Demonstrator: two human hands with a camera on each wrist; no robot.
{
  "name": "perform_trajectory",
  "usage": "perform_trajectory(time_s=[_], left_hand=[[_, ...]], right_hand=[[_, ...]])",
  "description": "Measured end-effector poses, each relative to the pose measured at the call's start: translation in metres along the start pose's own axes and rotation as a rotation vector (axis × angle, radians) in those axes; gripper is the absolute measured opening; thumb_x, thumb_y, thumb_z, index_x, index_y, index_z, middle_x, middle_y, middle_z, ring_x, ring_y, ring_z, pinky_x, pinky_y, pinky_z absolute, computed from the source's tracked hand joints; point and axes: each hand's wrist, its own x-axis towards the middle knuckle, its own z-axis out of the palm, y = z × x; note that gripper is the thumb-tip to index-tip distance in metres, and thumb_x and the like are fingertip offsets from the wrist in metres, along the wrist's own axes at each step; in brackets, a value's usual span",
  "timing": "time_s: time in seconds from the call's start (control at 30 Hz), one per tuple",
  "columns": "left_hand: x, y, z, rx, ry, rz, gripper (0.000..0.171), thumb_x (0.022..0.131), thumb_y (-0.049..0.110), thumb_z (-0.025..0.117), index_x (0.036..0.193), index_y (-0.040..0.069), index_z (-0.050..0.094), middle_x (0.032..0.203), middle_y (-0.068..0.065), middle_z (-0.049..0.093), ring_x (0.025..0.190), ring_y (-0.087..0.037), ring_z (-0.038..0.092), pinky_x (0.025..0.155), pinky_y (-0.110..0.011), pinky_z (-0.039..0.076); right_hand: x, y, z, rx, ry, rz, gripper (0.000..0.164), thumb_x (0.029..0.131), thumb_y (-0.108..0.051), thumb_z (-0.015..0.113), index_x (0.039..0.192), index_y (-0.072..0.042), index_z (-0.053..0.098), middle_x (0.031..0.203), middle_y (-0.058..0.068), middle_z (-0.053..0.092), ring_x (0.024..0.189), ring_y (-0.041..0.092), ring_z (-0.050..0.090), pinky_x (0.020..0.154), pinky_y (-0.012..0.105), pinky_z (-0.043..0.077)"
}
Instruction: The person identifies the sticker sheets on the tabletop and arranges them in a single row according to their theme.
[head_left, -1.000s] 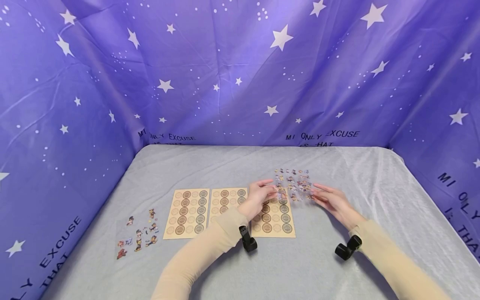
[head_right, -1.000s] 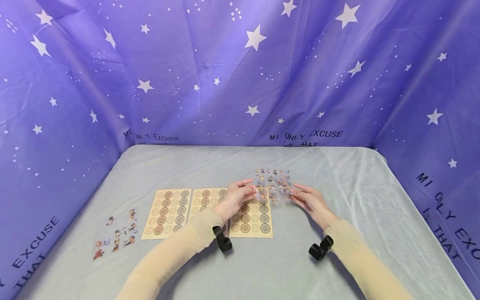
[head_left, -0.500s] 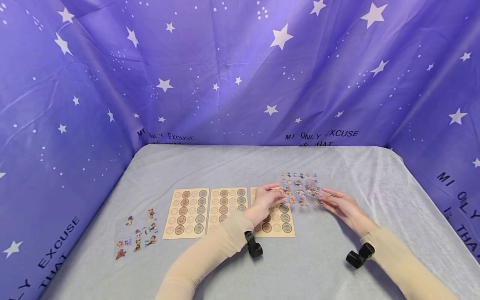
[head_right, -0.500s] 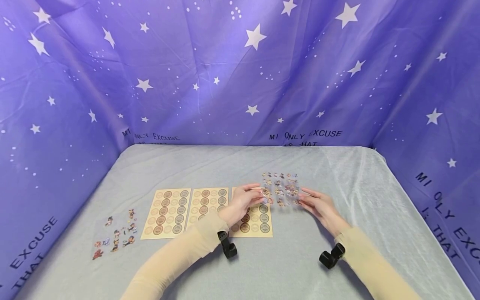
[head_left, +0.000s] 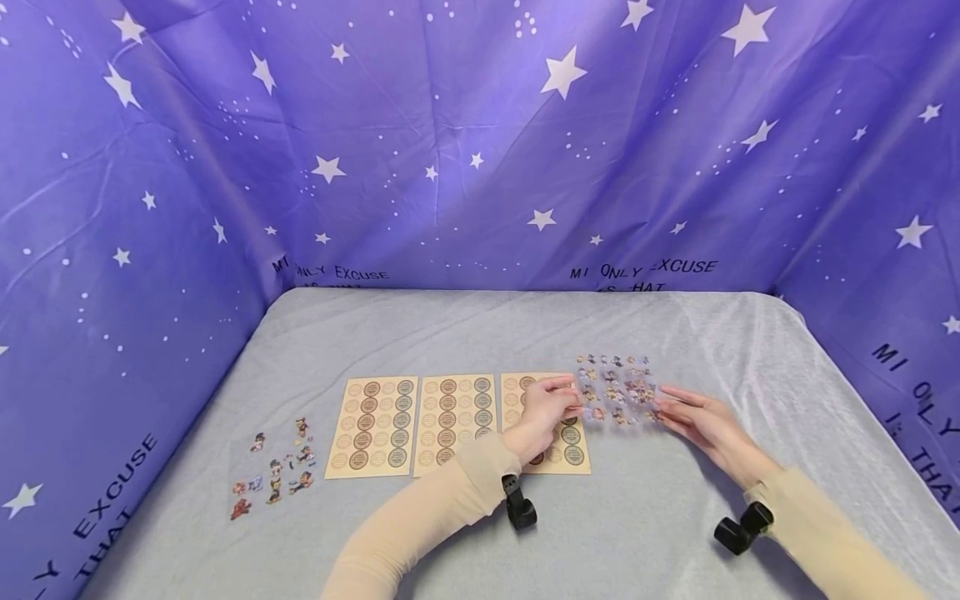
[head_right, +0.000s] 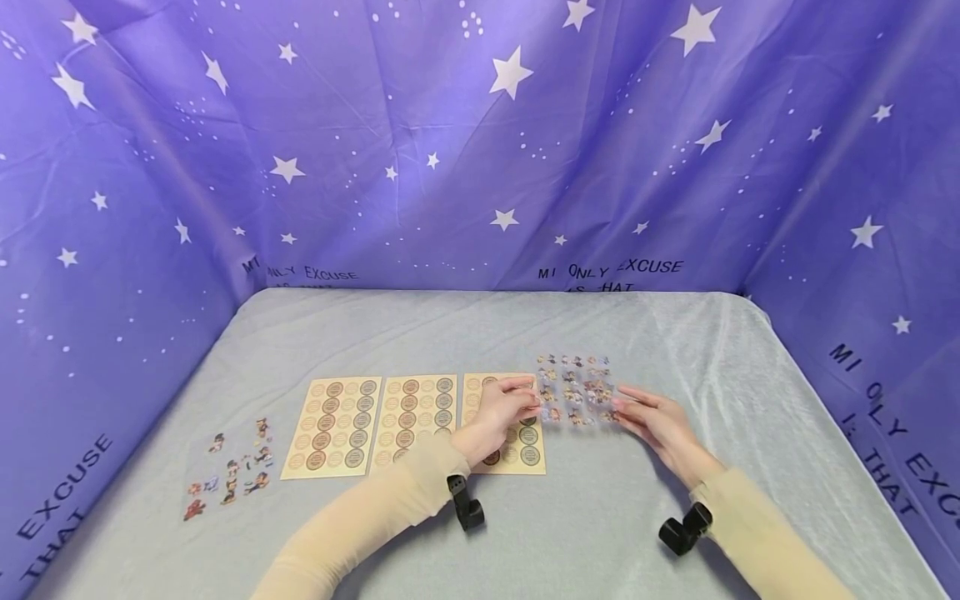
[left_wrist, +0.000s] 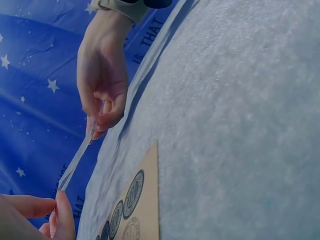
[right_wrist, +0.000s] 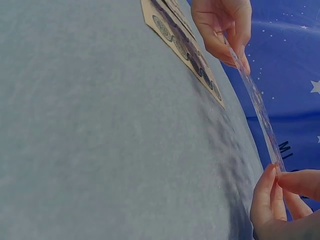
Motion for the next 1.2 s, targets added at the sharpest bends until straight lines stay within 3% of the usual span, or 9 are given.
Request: perform_trajectory(time_s=[0.4, 0.83, 1.2], left_hand=[[-0.009, -0.010, 0.010, 0.044, -0.010, 0.003, 0.036, 0.072, -0.020, 0.053, 0.106, -0.009, 0.057, 0.082, -0.019, 0.064, 0.072, -0.022, 0.064, 0.063, -0.029, 0.055], [-0.014, -0.018, 0.016, 0.049, 0.000, 0.000, 0.037, 0.069, -0.021, 0.053, 0.104, -0.009, 0.058, 0.080, -0.018, 0.064, 0.066, -0.019, 0.063, 0.059, -0.030, 0.055], [-0.015, -0.022, 0.017, 0.067, -0.003, -0.018, 0.035, 0.070, -0.020, 0.055, 0.102, -0.006, 0.060, 0.073, -0.015, 0.063, 0.063, -0.021, 0.063, 0.057, -0.031, 0.055]], right_hand=[[-0.011, 0.002, -0.013, -0.035, -0.026, -0.005, 0.035, 0.084, 0.011, 0.048, 0.089, -0.018, 0.068, 0.087, 0.001, 0.068, 0.084, 0.009, 0.063, 0.075, 0.022, 0.051], [-0.019, 0.003, -0.024, -0.087, -0.089, -0.024, 0.036, 0.084, 0.011, 0.046, 0.093, -0.017, 0.067, 0.090, 0.002, 0.067, 0.086, 0.010, 0.062, 0.077, 0.023, 0.050], [-0.021, 0.004, -0.026, -0.166, -0.060, -0.016, 0.034, 0.084, 0.010, 0.049, 0.091, -0.018, 0.066, 0.088, 0.002, 0.068, 0.084, 0.010, 0.063, 0.075, 0.024, 0.051]])
